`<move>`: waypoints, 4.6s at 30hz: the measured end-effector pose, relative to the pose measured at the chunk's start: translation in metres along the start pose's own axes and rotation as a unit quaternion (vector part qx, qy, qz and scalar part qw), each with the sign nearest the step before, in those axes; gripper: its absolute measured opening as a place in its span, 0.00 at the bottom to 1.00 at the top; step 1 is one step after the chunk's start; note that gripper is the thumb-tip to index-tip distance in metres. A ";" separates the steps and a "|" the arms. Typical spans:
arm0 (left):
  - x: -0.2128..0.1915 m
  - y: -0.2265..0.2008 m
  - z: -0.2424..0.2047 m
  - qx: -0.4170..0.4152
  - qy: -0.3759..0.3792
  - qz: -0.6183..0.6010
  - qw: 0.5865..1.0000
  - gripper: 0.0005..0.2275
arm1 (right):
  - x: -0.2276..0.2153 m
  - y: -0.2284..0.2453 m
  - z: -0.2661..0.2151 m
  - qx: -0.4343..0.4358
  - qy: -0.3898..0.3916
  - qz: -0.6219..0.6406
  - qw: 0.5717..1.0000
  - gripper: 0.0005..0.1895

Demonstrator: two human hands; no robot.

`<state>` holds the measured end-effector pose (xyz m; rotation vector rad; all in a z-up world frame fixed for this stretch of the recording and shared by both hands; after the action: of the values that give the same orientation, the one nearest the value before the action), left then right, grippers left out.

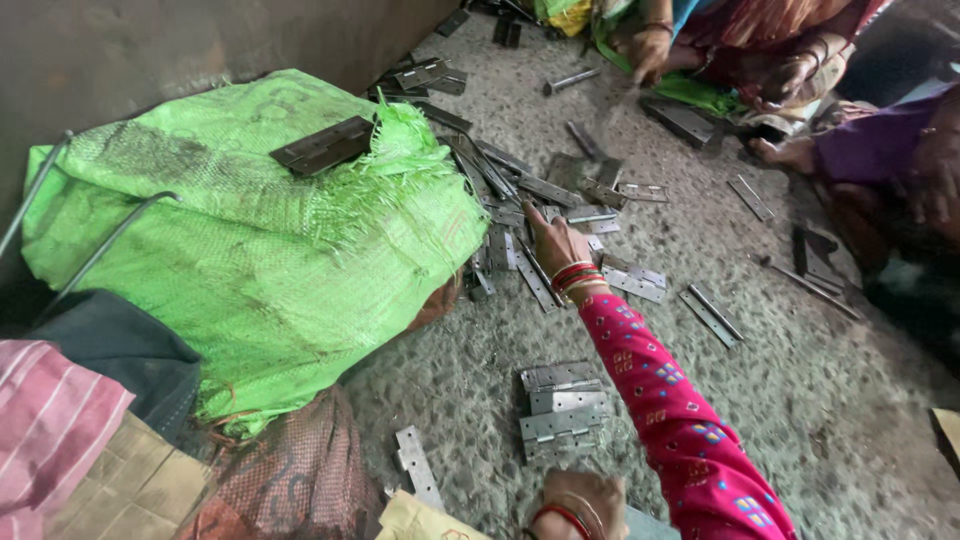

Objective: The person sits on the floor and assembles metal hinges by hand. They pick up hinge plates, align them on a metal block, and use a hammer to drive pins into the holes, then place the finished hinges into a nearby bucket.

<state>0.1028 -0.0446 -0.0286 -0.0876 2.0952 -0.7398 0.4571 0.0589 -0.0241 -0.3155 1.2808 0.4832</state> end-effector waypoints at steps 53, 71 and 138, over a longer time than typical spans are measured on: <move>0.018 0.012 0.011 -0.022 0.063 0.011 0.998 0.23 | 0.033 -0.099 -0.025 0.169 0.092 -0.014 0.981 0.41; 0.022 0.001 0.004 0.004 -0.048 -0.007 0.999 0.16 | 0.038 -0.104 -0.171 0.182 0.113 0.009 0.977 0.46; 0.010 0.008 0.006 0.007 -0.077 0.005 0.997 0.10 | -0.016 -0.053 -0.134 0.146 0.085 0.022 0.985 0.45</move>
<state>0.1030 -0.0445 -0.0430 -0.1240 1.9419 -0.7185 0.3688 -0.0544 -0.0463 -0.0830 1.5070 0.3031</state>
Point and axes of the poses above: each hand's wrist, its own z-axis towards the middle knuckle, its own x-axis out of the palm, y = z × x, the point moved 10 cm from there along z, towards the middle knuckle, and after that the axes turned 2 degrees about -z, right-handed, at the moved point
